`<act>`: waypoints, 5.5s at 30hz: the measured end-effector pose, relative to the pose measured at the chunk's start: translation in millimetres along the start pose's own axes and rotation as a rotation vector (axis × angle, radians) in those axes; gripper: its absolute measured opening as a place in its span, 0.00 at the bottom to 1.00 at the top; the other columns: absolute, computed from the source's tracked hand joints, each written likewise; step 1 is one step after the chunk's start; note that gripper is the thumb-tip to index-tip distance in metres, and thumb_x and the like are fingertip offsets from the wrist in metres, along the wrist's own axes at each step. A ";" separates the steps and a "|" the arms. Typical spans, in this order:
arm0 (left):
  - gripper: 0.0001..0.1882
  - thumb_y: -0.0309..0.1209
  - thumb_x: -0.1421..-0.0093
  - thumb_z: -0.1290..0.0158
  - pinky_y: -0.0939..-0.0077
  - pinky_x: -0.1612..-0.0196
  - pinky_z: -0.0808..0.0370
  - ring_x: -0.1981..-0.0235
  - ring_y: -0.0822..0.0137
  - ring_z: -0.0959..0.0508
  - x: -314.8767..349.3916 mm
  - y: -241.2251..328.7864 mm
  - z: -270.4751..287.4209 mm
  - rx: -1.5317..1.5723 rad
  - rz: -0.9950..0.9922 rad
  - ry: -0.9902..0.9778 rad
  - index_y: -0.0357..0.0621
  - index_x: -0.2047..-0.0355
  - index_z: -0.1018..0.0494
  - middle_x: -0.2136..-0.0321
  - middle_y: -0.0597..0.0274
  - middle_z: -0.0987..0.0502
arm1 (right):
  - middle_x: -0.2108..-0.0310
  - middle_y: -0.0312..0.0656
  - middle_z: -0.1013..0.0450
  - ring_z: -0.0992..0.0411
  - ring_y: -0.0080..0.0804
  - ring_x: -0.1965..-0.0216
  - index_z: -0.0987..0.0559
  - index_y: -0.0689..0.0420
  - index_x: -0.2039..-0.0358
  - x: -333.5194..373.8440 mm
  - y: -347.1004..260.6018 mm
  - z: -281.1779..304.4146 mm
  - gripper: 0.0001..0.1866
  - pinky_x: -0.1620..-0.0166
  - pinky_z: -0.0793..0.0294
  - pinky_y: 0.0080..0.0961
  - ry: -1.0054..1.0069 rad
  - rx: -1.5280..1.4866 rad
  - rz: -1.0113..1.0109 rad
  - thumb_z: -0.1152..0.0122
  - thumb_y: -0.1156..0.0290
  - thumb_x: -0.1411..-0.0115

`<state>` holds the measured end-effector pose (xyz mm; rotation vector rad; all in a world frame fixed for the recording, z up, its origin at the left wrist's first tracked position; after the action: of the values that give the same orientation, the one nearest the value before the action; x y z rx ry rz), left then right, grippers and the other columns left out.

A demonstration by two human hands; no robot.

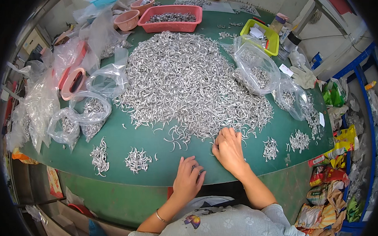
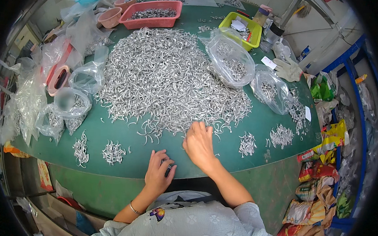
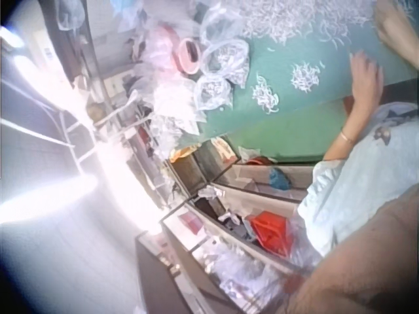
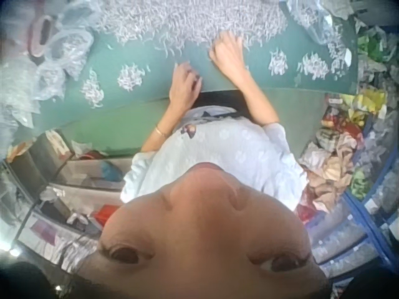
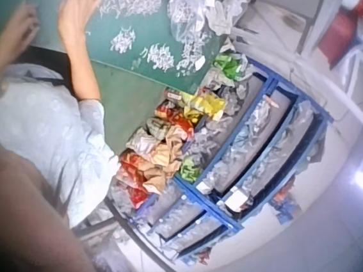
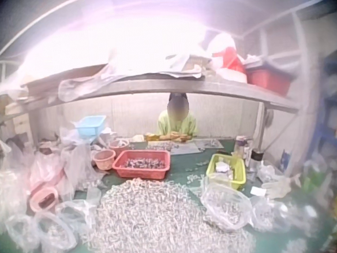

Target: The person sorts small silver metal hooks on a green work table by hand. They pick individual hooks from a large central pile and arrange them into smaller, distinct clusters on the table surface.

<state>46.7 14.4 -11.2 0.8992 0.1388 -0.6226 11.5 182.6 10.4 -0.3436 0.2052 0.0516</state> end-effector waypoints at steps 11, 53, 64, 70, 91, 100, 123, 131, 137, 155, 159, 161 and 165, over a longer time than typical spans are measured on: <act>0.13 0.19 0.51 0.37 0.41 0.38 0.37 0.49 0.48 0.26 3.9 -3.5 -0.7 -0.018 0.004 0.018 0.40 0.65 0.26 0.61 0.54 0.29 | 0.66 0.45 0.31 0.34 0.45 0.58 0.27 0.59 0.73 18.1 59.1 49.2 0.06 0.53 0.37 0.37 0.030 -0.213 0.021 0.38 0.74 0.47; 0.12 0.21 0.49 0.38 0.41 0.39 0.36 0.49 0.48 0.27 -0.5 -2.6 -4.5 -0.068 -0.013 -0.014 0.40 0.64 0.26 0.60 0.53 0.29 | 0.64 0.46 0.28 0.29 0.48 0.59 0.23 0.61 0.63 23.1 70.8 41.8 0.10 0.55 0.29 0.37 0.022 -0.469 -0.038 0.35 0.75 0.45; 0.12 0.22 0.49 0.38 0.41 0.40 0.35 0.49 0.48 0.27 3.5 -3.9 -4.3 -0.048 -0.017 -0.004 0.41 0.65 0.26 0.61 0.53 0.30 | 0.64 0.45 0.30 0.29 0.48 0.60 0.25 0.61 0.65 63.6 67.4 49.1 0.13 0.59 0.29 0.39 -0.275 -0.353 -0.163 0.31 0.74 0.50; 0.12 0.22 0.49 0.38 0.41 0.40 0.35 0.49 0.49 0.26 4.2 -3.6 -2.9 -0.049 -0.005 -0.001 0.41 0.64 0.26 0.61 0.54 0.29 | 0.64 0.45 0.30 0.28 0.49 0.60 0.25 0.61 0.62 60.9 58.1 48.3 0.15 0.59 0.28 0.39 -0.291 -0.420 -0.130 0.31 0.72 0.49; 0.12 0.21 0.50 0.37 0.42 0.39 0.36 0.49 0.49 0.26 2.5 -1.4 -2.8 -0.033 0.007 0.010 0.41 0.66 0.26 0.61 0.55 0.29 | 0.67 0.46 0.31 0.30 0.47 0.63 0.24 0.62 0.67 80.6 70.0 51.9 0.12 0.60 0.28 0.35 0.160 -0.168 -0.063 0.30 0.77 0.50; 0.12 0.20 0.51 0.37 0.41 0.39 0.36 0.50 0.49 0.26 5.2 -5.1 -0.5 -0.013 0.050 0.004 0.41 0.66 0.25 0.60 0.55 0.29 | 0.67 0.43 0.25 0.28 0.29 0.69 0.23 0.64 0.59 -26.6 65.5 102.3 0.09 0.65 0.28 0.25 0.229 -0.500 0.002 0.40 0.77 0.40; 0.12 0.24 0.52 0.35 0.39 0.47 0.29 0.53 0.49 0.22 4.9 -9.9 -5.0 -0.003 0.086 0.075 0.43 0.66 0.22 0.62 0.55 0.26 | 0.69 0.54 0.20 0.21 0.51 0.62 0.14 0.55 0.69 -432.4 142.1 72.7 0.06 0.57 0.23 0.42 0.562 -0.301 -0.246 0.31 0.67 0.46; 0.12 0.22 0.54 0.35 0.40 0.48 0.29 0.54 0.49 0.22 3.4 -6.5 -4.8 -0.029 0.095 0.092 0.43 0.67 0.22 0.62 0.54 0.26 | 0.67 0.36 0.22 0.26 0.23 0.68 0.17 0.60 0.61 -366.9 130.5 94.7 0.10 0.66 0.27 0.22 0.177 -1.185 -0.342 0.34 0.70 0.41; 0.13 0.21 0.53 0.36 0.37 0.44 0.32 0.52 0.49 0.23 12.4 -14.4 -10.8 -0.093 0.010 0.066 0.44 0.67 0.24 0.60 0.55 0.28 | 0.66 0.32 0.24 0.30 0.20 0.67 0.18 0.58 0.60 -285.0 93.1 116.5 0.10 0.62 0.28 0.22 -0.096 -1.398 -0.317 0.33 0.68 0.40; 0.10 0.18 0.48 0.42 0.35 0.34 0.49 0.46 0.44 0.29 4.1 -14.6 -11.1 -0.129 0.118 0.007 0.41 0.66 0.25 0.54 0.50 0.28 | 0.63 0.40 0.20 0.24 0.23 0.61 0.18 0.64 0.66 -15.8 52.6 113.9 0.07 0.56 0.24 0.22 -0.231 -1.169 -0.108 0.32 0.73 0.42; 0.08 0.18 0.47 0.43 0.35 0.33 0.55 0.45 0.45 0.29 9.7 -28.3 -13.0 -0.114 0.112 0.078 0.41 0.66 0.25 0.53 0.50 0.28 | 0.62 0.40 0.21 0.23 0.24 0.59 0.22 0.61 0.62 68.3 106.5 124.0 0.09 0.54 0.23 0.23 0.125 -1.118 -0.311 0.33 0.77 0.42; 0.07 0.19 0.46 0.44 0.35 0.32 0.55 0.45 0.46 0.29 7.8 -27.0 -10.3 -0.141 0.097 0.077 0.41 0.66 0.25 0.53 0.50 0.28 | 0.62 0.41 0.21 0.23 0.23 0.59 0.25 0.60 0.59 111.0 153.2 126.2 0.11 0.54 0.23 0.22 0.417 -1.056 -0.433 0.34 0.78 0.42; 0.06 0.19 0.44 0.45 0.35 0.32 0.56 0.45 0.45 0.29 8.6 -29.4 -8.3 -0.123 0.083 0.104 0.40 0.66 0.26 0.53 0.51 0.29 | 0.70 0.34 0.23 0.28 0.17 0.69 0.21 0.64 0.59 213.2 280.7 130.4 0.13 0.63 0.26 0.17 0.874 -0.563 -0.720 0.33 0.76 0.45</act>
<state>38.4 3.4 -39.8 0.8139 0.2300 -0.4854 221.1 494.2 -6.3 -0.9761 0.9272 -0.7801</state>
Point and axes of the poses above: each hand's wrist, its own x-axis away from the middle knuckle, its own z-axis out of the back of the hand, y = z × x, the point moved 4 cm from there along -x, towards the middle knuckle
